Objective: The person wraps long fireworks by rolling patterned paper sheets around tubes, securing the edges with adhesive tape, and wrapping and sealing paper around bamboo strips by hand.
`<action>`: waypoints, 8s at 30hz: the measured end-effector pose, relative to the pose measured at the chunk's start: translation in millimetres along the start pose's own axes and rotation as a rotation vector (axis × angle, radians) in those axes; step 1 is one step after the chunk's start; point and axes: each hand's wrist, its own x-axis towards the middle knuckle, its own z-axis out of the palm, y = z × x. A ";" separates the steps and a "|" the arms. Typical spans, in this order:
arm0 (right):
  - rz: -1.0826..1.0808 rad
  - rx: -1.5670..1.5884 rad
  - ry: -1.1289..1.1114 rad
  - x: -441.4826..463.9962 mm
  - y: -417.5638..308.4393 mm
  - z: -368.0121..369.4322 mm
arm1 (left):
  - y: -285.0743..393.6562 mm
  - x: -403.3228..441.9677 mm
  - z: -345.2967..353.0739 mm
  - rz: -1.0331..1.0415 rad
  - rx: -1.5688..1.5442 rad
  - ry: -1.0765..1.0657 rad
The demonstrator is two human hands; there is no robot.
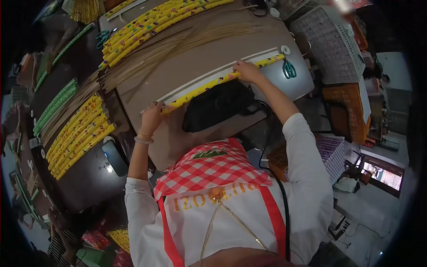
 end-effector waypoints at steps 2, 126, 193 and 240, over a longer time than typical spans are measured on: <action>-0.062 -0.030 0.023 2.2 -4.2 -9.4 | -9.4 11.9 5.8 -0.042 -0.065 -0.058; -0.008 -0.019 0.360 -16.0 37.8 13.5 | 6.4 -25.2 18.2 -0.179 0.200 0.282; 0.019 -0.367 0.317 20.0 34.2 -4.7 | -36.3 12.8 33.3 -0.238 0.103 0.417; 0.318 0.149 0.650 39.5 -65.4 20.8 | -64.4 41.3 16.3 -0.112 0.195 0.285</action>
